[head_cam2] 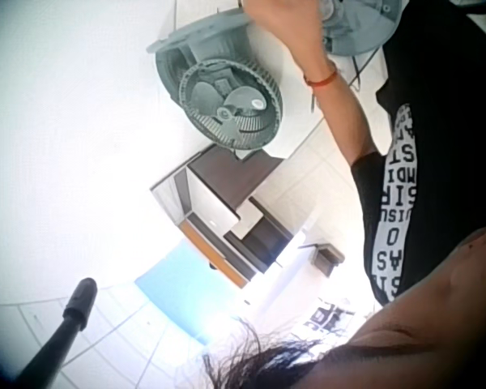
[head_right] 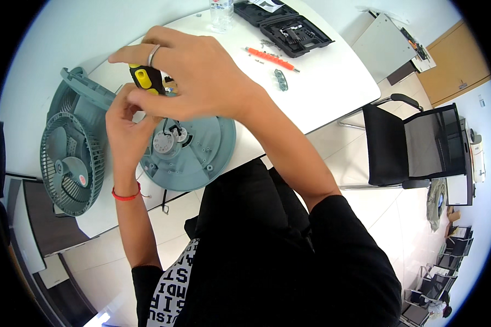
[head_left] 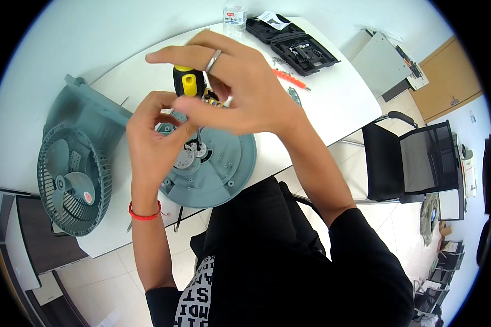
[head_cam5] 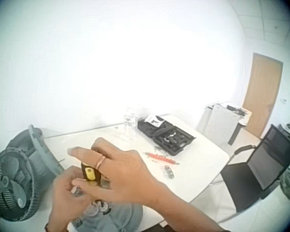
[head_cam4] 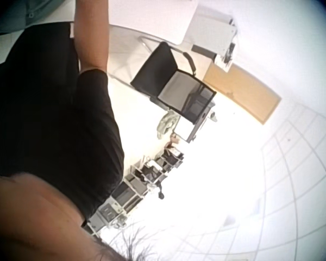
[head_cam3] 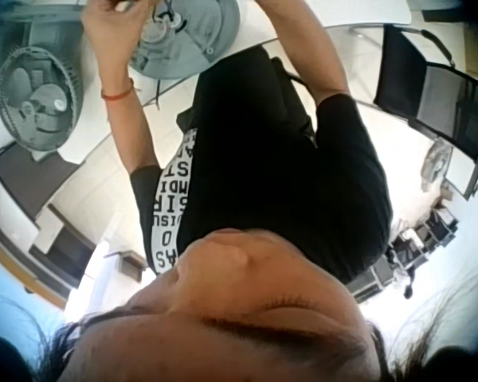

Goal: The person uses a screwdriver to tighten screws on the internal motor housing of a disassembled electric fan. They repeatedly pick up screws, align them with the motor casing, and turn the screwdriver to secure them in place.

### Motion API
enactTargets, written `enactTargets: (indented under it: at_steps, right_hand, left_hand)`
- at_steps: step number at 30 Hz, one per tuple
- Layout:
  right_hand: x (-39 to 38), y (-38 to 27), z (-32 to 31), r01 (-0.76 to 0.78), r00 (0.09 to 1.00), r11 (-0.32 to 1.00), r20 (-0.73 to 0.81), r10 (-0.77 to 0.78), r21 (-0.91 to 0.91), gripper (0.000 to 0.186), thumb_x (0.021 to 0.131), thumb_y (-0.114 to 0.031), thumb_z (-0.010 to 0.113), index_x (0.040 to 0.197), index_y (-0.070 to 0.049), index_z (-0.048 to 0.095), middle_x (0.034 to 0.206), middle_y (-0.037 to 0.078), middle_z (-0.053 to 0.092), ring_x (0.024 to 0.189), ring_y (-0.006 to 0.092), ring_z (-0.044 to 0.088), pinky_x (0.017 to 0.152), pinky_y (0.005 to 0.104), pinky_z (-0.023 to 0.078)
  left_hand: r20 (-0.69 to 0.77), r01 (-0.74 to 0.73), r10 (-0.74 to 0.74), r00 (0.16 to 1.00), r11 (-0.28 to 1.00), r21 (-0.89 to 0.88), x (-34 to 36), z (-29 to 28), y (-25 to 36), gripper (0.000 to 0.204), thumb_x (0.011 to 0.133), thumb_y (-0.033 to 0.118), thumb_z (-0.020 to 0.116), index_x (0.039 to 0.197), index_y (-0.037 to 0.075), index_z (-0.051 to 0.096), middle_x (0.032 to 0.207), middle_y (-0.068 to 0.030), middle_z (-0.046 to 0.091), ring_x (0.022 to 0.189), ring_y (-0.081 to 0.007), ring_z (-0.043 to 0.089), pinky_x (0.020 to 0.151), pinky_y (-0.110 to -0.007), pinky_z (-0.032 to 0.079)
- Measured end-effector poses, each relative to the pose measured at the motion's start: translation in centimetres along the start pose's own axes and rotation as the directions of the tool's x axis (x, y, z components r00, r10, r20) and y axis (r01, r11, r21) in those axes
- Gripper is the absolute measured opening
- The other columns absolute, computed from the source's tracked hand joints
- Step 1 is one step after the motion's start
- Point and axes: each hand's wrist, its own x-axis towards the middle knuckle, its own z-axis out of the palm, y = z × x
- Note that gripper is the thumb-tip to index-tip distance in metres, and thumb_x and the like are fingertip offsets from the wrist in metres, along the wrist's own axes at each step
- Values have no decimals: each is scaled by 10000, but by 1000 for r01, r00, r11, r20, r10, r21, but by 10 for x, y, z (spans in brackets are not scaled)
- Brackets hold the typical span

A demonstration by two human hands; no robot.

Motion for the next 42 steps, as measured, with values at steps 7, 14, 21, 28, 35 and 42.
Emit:
enactTargets:
  at_steps: [7, 14, 21, 28, 35, 42]
  right_hand:
    - [-1, -8, -9, 12, 999, 994, 37, -8, -104, 389, 819, -187, 761, 1204, -147, 798, 927, 25, 703, 577, 89, 555, 486, 214, 411]
    - [2, -11, -10, -68, 997, 952, 51, 55, 298, 369, 790, -75, 736, 1143, -136, 825, 823, 20, 689, 599, 113, 577, 510, 216, 449]
    - [8, -19, -5, -31, 999, 999, 20, 31, 16, 390, 853, -108, 710, 1230, -161, 798, 853, 28, 694, 677, 140, 604, 553, 269, 468]
    - [6, -17, -9, -93, 988, 995, 118, 97, -44, 360, 877, -102, 687, 1225, -121, 778, 845, 58, 694, 693, 191, 634, 559, 273, 470]
    - [11, -15, -7, -58, 995, 974, 86, 39, 219, 261, 856, -270, 834, 1040, -88, 802, 890, 32, 735, 665, 119, 614, 545, 250, 451]
    - [3, -16, -10, -91, 994, 991, 56, 96, -98, 345, 855, -279, 845, 1148, -99, 807, 947, 66, 745, 659, 142, 566, 561, 264, 448]
  left_hand:
    - [2, -41, 41, 999, 998, 47, -1, 2, 1, 335, 755, 38, 863, 1049, 10, 704, 946, -37, 721, 828, -137, 653, 787, -296, 550]
    - [-48, -60, 63, 997, 996, 73, -2, -5, 10, 394, 730, 40, 850, 1084, 19, 679, 920, -37, 716, 822, -127, 637, 804, -291, 536]
    - [-39, -5, 9, 999, 995, 95, -6, -5, 6, 394, 747, 47, 873, 1063, 24, 639, 920, -43, 708, 846, -119, 633, 808, -287, 524]
    - [52, -105, 102, 993, 993, 60, -4, -7, -5, 391, 767, 43, 872, 1083, 1, 646, 952, -60, 719, 861, -134, 640, 820, -300, 527]
    - [9, -90, 89, 996, 985, 145, -9, -9, -4, 398, 752, 83, 891, 1077, 2, 675, 1015, -72, 717, 872, -199, 657, 795, -321, 533]
    - [-30, -134, 147, 989, 956, 263, -10, -3, 3, 366, 749, 55, 882, 1060, -1, 696, 971, -79, 721, 850, -194, 653, 789, -316, 533]
